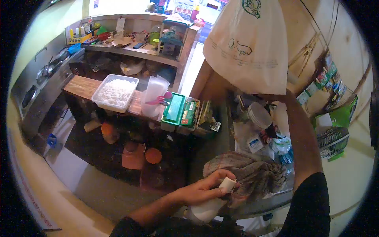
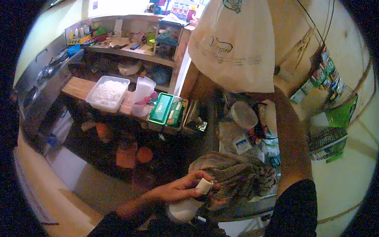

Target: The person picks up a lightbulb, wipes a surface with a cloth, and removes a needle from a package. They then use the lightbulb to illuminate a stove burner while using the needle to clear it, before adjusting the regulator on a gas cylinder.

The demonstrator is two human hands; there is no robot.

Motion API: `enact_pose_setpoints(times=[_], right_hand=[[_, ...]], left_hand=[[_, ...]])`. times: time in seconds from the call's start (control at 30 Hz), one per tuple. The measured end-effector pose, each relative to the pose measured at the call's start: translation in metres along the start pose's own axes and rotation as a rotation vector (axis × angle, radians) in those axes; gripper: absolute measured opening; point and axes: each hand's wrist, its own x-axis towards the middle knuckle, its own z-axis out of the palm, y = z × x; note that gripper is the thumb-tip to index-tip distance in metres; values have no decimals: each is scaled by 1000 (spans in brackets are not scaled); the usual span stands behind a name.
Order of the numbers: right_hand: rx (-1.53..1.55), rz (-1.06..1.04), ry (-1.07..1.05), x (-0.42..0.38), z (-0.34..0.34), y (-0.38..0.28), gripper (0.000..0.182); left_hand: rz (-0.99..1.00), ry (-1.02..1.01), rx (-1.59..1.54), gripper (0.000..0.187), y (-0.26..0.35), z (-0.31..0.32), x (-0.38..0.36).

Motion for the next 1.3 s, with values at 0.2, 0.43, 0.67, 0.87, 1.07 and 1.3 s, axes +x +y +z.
enact_pose_setpoints(times=[0.2,0.43,0.67,0.87,1.07,1.3], right_hand=[[-211,30,4,-20,-39,9,46],[-447,-71,271,-94,-78,27,41],[-31,-241,488,-280,-91,-103,39],[848,141,561,-467,-31,-118,32],[1511,360,834,-606,118,-86,29],[1852,833,1268,-754,224,10,36]], left_hand=[[-141,49,-9,48,-1,2,14],[-137,42,48,47,15,-5,20],[-81,217,251,48,71,39,3],[91,213,430,48,78,76,9],[86,166,454,53,60,142,61],[-58,156,239,59,-28,262,142]])
